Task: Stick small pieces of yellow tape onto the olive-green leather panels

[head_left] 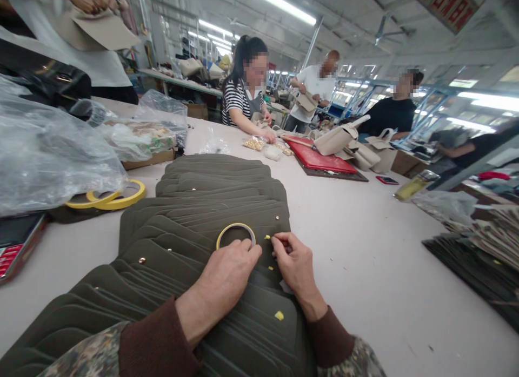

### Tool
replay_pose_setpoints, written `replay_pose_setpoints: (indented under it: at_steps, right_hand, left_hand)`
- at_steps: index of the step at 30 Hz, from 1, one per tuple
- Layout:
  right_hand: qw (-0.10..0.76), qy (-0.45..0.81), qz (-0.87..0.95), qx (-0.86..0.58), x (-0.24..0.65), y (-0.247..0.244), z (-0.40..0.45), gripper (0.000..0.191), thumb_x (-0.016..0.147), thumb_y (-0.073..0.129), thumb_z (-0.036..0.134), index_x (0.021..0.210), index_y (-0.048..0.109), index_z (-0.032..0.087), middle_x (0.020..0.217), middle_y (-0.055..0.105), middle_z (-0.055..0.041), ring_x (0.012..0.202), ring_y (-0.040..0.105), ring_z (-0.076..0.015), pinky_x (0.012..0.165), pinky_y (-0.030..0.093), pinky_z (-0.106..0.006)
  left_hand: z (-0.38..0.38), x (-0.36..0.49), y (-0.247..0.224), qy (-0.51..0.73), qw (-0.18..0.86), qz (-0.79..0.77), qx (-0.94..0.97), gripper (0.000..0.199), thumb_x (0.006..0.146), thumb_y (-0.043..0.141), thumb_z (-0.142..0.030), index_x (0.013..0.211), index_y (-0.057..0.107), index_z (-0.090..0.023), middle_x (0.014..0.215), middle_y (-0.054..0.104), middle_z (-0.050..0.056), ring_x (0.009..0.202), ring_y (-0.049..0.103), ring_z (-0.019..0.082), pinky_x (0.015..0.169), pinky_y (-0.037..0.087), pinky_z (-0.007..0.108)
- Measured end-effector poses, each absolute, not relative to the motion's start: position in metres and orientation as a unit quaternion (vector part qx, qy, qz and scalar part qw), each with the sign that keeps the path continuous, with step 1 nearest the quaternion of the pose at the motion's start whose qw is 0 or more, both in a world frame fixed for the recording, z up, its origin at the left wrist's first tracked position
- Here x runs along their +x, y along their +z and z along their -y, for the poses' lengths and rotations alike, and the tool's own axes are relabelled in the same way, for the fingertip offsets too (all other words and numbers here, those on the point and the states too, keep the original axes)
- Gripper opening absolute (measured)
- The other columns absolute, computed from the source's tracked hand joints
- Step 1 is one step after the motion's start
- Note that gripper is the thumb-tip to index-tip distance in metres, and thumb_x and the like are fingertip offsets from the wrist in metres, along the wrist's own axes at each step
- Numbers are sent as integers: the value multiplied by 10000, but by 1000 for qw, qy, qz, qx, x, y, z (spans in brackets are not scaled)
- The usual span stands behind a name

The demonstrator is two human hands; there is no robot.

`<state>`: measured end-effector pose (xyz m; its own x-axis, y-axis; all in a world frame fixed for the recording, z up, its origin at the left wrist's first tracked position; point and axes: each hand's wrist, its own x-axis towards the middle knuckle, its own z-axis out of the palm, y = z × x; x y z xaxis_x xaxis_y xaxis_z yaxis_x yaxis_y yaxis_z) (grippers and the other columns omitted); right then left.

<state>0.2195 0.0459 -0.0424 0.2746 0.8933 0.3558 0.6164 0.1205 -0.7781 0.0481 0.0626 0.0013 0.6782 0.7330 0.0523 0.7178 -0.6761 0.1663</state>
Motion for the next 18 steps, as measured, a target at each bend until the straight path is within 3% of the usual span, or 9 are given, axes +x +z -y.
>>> replay_pose_setpoints:
  at_steps: [7, 10, 13, 18]
  right_hand:
    - [433, 78, 628, -642, 217, -40, -54, 183, 848, 586, 270, 740, 708, 187, 708, 700, -44, 642, 631, -181, 639, 486, -285]
    - [452, 159, 599, -642, 224, -40, -54, 204, 851, 573, 312, 787, 718, 184, 716, 704, -36, 618, 640, -174, 619, 508, -282]
    - [500, 275, 518, -638, 233, -41, -52, 284, 861, 536, 367, 949, 696, 150, 755, 698, -42, 563, 650, -158, 534, 531, -263]
    - [480, 254, 543, -640, 240, -42, -49, 259, 849, 531, 313, 994, 685, 162, 788, 706, -43, 601, 656, -152, 602, 550, -275]
  left_hand:
    - [-68, 42, 5, 119, 35, -425, 897, 183, 937, 393, -144, 968, 562, -208, 956, 612, 46, 896, 562, 189, 749, 489, 287]
    - [-73, 40, 6, 150, 7, -461, 875, 189, 938, 387, -139, 994, 559, -195, 1000, 616, 61, 966, 538, 210, 806, 481, 312]
    - [-76, 40, 7, 140, -7, -457, 878, 198, 931, 383, -126, 971, 563, -198, 992, 617, 58, 953, 532, 215, 795, 477, 314]
    - [-75, 41, 11, 90, 28, -427, 899, 218, 928, 359, -116, 971, 555, -203, 941, 618, 42, 850, 568, 191, 704, 470, 292]
